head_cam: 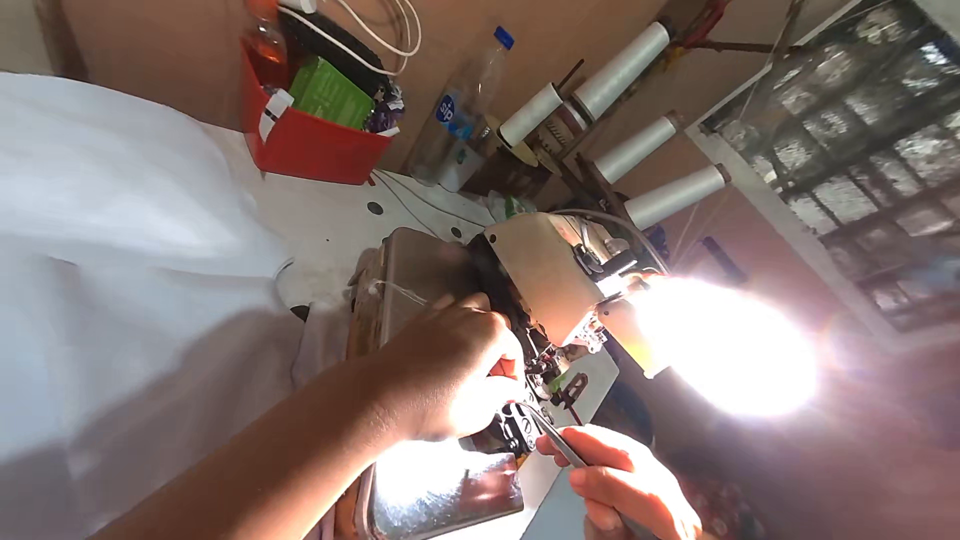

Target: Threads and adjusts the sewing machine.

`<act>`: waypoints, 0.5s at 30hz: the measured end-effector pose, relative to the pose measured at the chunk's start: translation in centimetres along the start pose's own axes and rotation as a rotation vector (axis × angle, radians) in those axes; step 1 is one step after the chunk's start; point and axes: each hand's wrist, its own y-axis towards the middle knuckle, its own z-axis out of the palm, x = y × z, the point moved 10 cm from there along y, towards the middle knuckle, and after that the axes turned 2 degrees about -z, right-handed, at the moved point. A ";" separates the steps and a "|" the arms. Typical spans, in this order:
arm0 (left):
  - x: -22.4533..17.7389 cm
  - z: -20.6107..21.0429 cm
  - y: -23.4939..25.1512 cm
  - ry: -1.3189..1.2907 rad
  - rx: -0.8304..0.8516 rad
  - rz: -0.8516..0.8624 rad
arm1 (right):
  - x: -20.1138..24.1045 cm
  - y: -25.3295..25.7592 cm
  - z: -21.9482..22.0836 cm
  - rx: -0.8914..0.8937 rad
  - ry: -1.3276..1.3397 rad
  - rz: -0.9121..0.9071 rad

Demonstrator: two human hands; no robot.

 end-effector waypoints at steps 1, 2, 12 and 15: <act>0.0 0.0 0.0 0.000 0.007 -0.002 | 0.0 0.0 -0.1 -0.004 0.005 -0.005; 0.0 0.1 0.0 0.005 0.021 -0.008 | 0.0 -0.1 -0.1 -0.007 0.007 -0.006; 0.6 -0.1 0.0 -0.060 0.056 -0.078 | -0.3 -0.8 -0.6 -0.028 0.061 0.049; 0.5 -0.4 -0.2 -0.079 0.074 -0.093 | -0.2 -0.7 -0.4 -0.028 0.064 0.031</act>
